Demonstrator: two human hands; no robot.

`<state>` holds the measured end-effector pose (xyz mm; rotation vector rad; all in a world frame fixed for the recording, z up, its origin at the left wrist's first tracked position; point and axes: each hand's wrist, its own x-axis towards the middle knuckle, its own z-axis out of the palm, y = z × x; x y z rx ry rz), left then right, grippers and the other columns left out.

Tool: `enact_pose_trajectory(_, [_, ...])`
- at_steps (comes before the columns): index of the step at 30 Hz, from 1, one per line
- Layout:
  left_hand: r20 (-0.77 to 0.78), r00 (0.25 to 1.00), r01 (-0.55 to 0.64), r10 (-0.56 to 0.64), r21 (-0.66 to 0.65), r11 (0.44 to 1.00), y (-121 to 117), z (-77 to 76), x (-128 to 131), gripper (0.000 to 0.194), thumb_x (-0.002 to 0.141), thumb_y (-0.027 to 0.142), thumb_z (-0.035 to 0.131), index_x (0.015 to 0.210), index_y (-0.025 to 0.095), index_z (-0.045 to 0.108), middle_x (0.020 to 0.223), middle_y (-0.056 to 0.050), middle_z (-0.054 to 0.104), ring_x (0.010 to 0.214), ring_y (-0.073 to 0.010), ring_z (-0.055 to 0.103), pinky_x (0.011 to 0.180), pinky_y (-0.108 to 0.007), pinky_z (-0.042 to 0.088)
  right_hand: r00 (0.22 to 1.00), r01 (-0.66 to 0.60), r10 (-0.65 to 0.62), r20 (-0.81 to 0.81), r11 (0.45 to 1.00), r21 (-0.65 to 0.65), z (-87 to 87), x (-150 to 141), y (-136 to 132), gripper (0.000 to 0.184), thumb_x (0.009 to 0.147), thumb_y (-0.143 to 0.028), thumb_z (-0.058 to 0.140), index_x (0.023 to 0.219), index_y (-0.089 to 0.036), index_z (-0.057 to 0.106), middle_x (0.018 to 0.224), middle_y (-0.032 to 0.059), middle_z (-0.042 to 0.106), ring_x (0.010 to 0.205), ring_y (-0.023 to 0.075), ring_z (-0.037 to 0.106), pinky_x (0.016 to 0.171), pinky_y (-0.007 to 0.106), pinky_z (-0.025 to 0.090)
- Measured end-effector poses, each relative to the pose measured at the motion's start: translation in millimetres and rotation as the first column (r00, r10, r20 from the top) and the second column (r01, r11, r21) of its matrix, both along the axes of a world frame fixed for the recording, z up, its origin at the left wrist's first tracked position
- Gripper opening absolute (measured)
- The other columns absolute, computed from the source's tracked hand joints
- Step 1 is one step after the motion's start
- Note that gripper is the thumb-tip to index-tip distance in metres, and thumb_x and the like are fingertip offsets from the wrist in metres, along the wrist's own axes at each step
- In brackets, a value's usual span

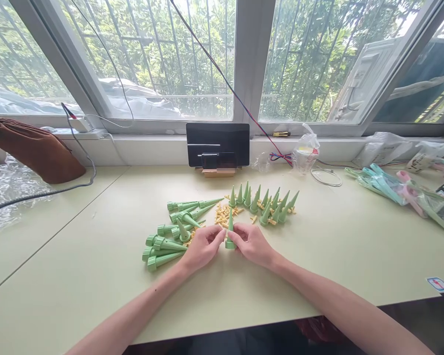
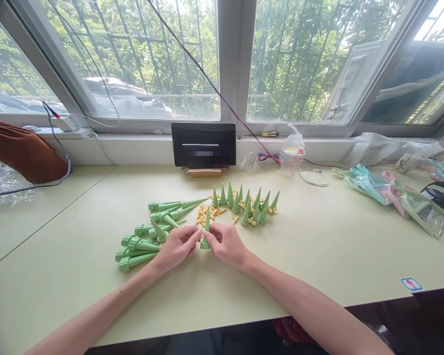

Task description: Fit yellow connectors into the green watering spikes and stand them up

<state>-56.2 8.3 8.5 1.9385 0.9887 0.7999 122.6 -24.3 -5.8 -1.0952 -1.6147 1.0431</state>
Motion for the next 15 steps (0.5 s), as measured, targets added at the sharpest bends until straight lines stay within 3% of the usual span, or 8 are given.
enact_pose_trajectory(15, [0.060, 0.998, 0.021, -0.018, -0.062, 0.998, -1.0, 3.2, 2.0, 0.029, 0.092, 0.037, 0.052, 0.071, 0.016, 0.055, 0.053, 0.005, 0.045, 0.047, -0.0079, 0.041, 0.045, -0.019, 0.032, 1.000, 0.004, -0.005, 0.029, 1.000, 0.023, 1.6, -0.1, -0.9, 0.032, 0.093, -0.047, 0.055, 0.081, -0.020, 0.065, 0.069, 0.0020, 0.059, 0.058, 0.0153, 0.053, 0.050, 0.027, 0.044])
